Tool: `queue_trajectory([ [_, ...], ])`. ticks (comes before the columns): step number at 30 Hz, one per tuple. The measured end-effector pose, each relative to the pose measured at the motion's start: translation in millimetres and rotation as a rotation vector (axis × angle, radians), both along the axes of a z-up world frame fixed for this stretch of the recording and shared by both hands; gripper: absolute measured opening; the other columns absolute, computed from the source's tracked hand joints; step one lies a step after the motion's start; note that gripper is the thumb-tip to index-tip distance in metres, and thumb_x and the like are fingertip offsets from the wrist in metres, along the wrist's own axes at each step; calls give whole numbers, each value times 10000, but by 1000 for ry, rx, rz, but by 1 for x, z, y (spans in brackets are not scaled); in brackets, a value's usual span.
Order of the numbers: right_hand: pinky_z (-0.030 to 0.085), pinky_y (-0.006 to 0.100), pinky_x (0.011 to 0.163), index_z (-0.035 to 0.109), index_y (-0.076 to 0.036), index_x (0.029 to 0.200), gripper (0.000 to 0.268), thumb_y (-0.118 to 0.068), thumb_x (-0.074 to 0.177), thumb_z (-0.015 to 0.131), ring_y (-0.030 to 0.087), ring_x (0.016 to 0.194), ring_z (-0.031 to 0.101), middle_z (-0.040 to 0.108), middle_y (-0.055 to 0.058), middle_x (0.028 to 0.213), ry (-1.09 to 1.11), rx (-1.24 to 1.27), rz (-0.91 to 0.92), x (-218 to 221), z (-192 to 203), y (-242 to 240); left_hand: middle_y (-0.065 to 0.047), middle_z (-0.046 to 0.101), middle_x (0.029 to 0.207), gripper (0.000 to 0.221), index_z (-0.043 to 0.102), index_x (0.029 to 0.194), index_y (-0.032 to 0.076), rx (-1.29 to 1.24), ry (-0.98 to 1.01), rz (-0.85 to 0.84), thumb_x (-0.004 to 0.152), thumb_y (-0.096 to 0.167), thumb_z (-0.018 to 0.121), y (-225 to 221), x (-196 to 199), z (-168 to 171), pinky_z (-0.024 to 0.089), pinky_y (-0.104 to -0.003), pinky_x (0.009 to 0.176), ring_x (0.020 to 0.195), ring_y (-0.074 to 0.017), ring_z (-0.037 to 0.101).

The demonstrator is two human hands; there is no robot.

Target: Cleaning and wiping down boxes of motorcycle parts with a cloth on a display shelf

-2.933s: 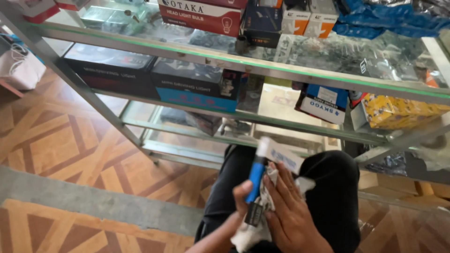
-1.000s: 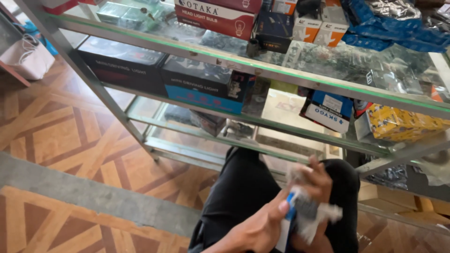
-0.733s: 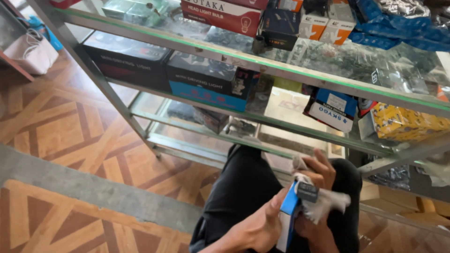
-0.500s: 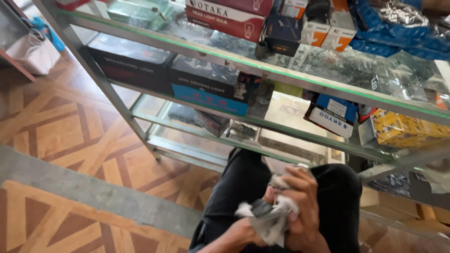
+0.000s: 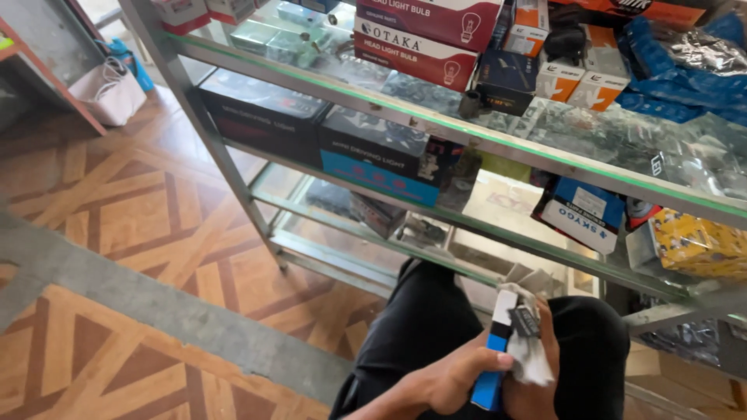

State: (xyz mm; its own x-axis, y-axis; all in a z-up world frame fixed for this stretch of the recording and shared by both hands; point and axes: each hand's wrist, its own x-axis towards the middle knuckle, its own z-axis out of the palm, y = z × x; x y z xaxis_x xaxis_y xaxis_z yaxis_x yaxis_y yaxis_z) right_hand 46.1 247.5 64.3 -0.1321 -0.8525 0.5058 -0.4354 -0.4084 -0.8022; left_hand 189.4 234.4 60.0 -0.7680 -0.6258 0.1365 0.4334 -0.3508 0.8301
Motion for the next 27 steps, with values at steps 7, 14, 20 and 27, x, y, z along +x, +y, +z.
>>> queue_trajectory([
  [7, 419, 349, 1086, 475, -28, 1452, 567, -97, 890, 514, 254, 1204, 580, 574, 145, 1364, -49, 80, -44, -4, -11, 5, -223, 48, 1705, 921, 53, 1608, -39, -385, -126, 161, 855, 324, 440, 1, 14, 33, 33, -473, 1242, 1566, -381, 56],
  [14, 447, 328, 1024, 478, -33, 1444, 559, -30, 886, 518, 247, 1127, 613, 600, 144, 1301, -96, 167, -106, -10, -19, 10, -290, 163, 1684, 1152, -183, 1603, 9, -382, -95, 179, 736, 326, 505, 2, 13, 33, 89, -449, 1243, 1555, -436, 169],
  [20, 490, 373, 793, 523, -47, 1414, 390, -101, 1035, 447, 256, 888, 615, 668, 168, 1128, -186, 370, -319, -16, -41, 11, -106, 723, 1116, 460, 632, 1293, -19, -226, -275, 533, 841, 14, 554, 1, -1, 32, 525, -301, 874, 962, -196, 648],
  [27, 452, 385, 964, 475, -18, 1455, 523, 19, 933, 467, 300, 1058, 597, 619, 199, 1271, -174, 288, -396, -7, -26, 16, -56, 725, 1062, 290, 671, 1234, -16, -146, -290, 527, 1007, 142, 584, 10, -8, 26, 520, -264, 826, 907, -118, 626],
])
